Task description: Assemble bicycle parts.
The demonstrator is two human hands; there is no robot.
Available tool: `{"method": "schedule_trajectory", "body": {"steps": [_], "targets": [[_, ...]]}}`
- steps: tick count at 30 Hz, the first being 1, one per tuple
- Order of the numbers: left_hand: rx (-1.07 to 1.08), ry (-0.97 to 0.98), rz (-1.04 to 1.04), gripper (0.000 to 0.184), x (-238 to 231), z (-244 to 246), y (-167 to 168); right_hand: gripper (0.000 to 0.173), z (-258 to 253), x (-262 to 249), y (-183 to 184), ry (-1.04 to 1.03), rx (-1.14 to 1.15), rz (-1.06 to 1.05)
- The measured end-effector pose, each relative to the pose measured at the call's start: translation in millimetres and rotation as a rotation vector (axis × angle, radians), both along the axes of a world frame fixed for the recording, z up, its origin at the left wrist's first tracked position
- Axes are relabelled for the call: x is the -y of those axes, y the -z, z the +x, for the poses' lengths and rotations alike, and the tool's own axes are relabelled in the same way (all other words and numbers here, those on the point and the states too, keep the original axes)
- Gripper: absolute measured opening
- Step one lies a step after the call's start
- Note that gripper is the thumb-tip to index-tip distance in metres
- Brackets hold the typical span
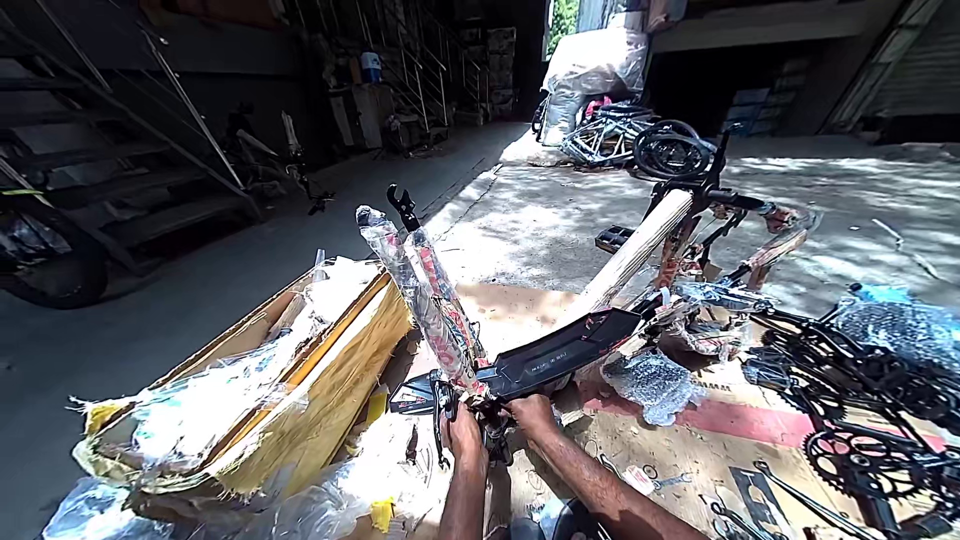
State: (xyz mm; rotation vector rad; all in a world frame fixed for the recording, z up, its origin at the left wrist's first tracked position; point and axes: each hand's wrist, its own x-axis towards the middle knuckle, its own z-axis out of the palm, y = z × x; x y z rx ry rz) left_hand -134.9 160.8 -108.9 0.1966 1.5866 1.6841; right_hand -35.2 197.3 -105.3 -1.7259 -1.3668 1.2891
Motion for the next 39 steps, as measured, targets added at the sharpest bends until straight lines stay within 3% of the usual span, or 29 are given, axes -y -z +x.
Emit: {"method": "schedule_trajectory", "body": {"steps": [5,10,19,24,29,32,36,39], "targets": [[0.004,0.002,-0.013,0.038,-2.0,-0.6,3.7,0.010,0.7,0.5,-5.0,-0.011,0.015,-0.014],[0.003,-0.003,-0.009,0.037,-3.0,-3.2,5.4,0.014,-9.0,-0.1,15.1,0.171,-0.265,0.040],[0.063,0.062,-0.015,0.038,2.5,-6.3,0.3,0.017,-9.5,3.6,12.6,0.175,-0.248,0.066],[0.105,0.051,-0.014,0.038,0.9,-6.5,-1.4,0.029,-14.2,5.7,17.1,0.259,-0.481,0.101],[0.115,0.034,-0.002,0.034,-0.4,-5.9,-6.3,0.010,-10.8,3.4,12.6,0.158,-0.259,0.027],[0.100,0.044,-0.005,0.036,-0.3,-5.6,-5.2,0.025,-5.6,2.8,2.2,-0.004,-0.054,-0.062],[0.075,0.045,-0.010,0.035,-1.5,-6.8,-2.7,0.035,11.6,3.7,16.9,-0.183,-0.245,-0.016],[0.076,0.044,-0.007,0.034,-1.9,-6.8,-3.2,0.029,11.3,8.1,22.6,-0.075,-0.355,0.082]]}}
